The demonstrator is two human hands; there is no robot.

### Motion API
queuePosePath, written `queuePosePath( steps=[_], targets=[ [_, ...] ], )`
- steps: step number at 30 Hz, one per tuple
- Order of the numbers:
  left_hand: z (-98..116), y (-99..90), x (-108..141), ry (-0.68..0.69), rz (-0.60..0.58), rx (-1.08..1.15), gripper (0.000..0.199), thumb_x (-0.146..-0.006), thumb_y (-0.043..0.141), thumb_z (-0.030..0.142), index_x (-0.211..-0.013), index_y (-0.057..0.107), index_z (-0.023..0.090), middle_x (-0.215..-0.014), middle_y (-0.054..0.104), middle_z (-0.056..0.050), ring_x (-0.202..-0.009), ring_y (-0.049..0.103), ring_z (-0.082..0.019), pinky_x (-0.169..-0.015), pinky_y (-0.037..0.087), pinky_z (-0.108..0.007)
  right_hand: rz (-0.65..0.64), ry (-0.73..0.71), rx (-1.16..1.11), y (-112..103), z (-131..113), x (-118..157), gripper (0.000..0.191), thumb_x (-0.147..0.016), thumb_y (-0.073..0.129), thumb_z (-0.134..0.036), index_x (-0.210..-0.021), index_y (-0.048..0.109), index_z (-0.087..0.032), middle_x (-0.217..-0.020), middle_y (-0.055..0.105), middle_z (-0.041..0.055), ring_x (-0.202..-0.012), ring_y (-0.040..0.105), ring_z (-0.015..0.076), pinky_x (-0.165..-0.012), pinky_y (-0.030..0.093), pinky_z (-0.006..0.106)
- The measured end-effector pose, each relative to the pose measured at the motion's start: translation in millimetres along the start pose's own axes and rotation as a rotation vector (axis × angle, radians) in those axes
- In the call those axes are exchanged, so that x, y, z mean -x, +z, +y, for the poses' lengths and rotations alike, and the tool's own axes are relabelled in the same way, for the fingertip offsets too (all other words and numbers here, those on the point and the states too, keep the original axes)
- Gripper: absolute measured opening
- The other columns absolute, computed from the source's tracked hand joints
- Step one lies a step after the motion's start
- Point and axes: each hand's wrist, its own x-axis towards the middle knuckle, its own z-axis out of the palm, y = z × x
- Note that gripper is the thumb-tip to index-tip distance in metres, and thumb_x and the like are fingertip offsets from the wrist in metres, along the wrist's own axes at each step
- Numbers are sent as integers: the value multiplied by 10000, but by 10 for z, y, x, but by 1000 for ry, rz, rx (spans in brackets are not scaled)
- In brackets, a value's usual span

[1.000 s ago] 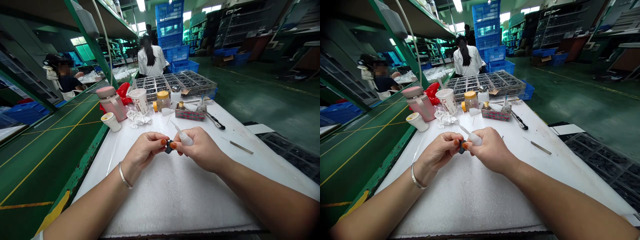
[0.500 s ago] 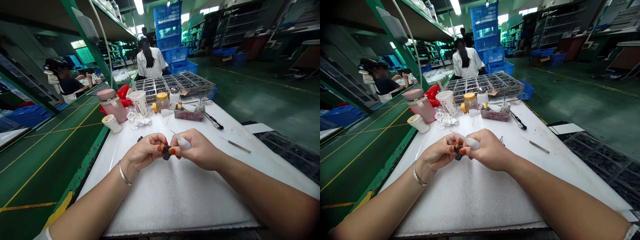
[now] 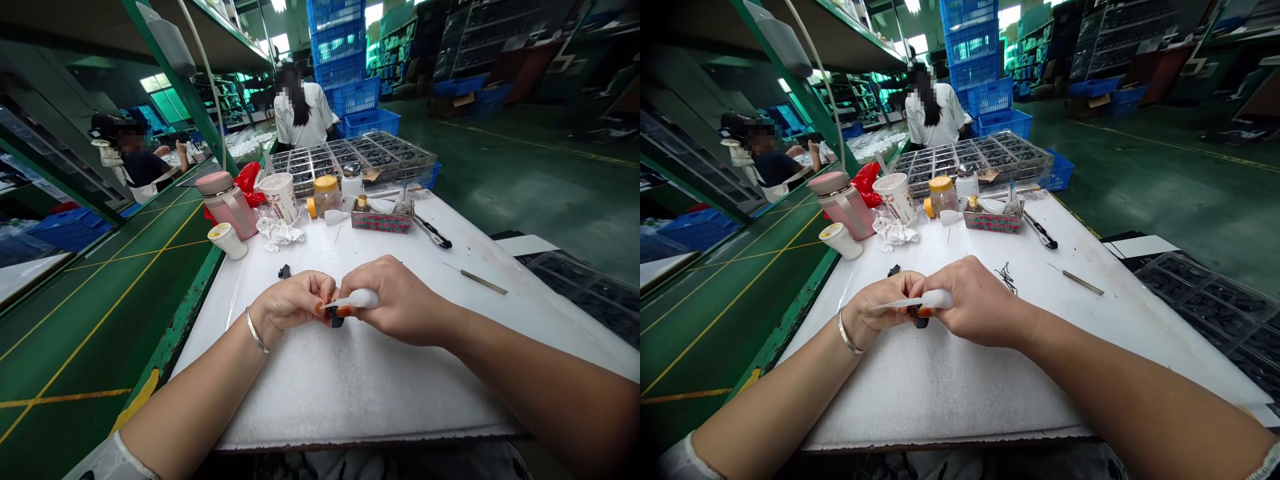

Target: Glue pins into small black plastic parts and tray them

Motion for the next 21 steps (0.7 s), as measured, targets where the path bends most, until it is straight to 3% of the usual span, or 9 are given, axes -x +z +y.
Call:
queuePosePath(
  steps=[4,8,10,15,21],
  targets=[
    [-10,4,9,-7,35,16,326,-537,893,220,-608,592,116,-638,641,-45,-559,624,-148,-525,528,-215,1,62,-24,-8,0,-1,167,-704,588,-50,-653,704,-159,-602,645,-20,-542,528,90,-530,348,199],
    [-15,30,12,-82,-29,-6,350,-482,910,240,-593,606,106,-669,634,-51,-534,610,-156,-485,533,-236,-157,248,-282,-22,31,1,167,-756,625,-218,-614,673,-144,-530,558,-26,-466,422,76,-432,293,198],
    [-13,40,7,-104,-46,-26,365,-464,917,265,-585,612,106,-665,630,-53,-518,601,-159,-466,530,-245,-183,269,-313,-20,19,2,146,-751,632,-222,-648,695,-141,-543,562,-24,-474,418,76,-430,290,198],
    [-29,44,-1,-105,-34,-33,433,-419,943,312,-543,580,112,-572,607,-53,-466,583,-163,-460,523,-254,-99,189,-150,8,-85,7,158,-725,590,-93,-679,732,-144,-566,588,-12,-526,452,87,-481,306,210],
    [-51,82,18,60,61,6,486,-402,953,338,-550,538,133,-570,586,-27,-477,564,-125,-431,454,-190,10,257,-88,49,-145,30,162,-724,602,-141,-569,647,-149,-496,490,-27,-493,402,87,-453,254,238]
  ],
)
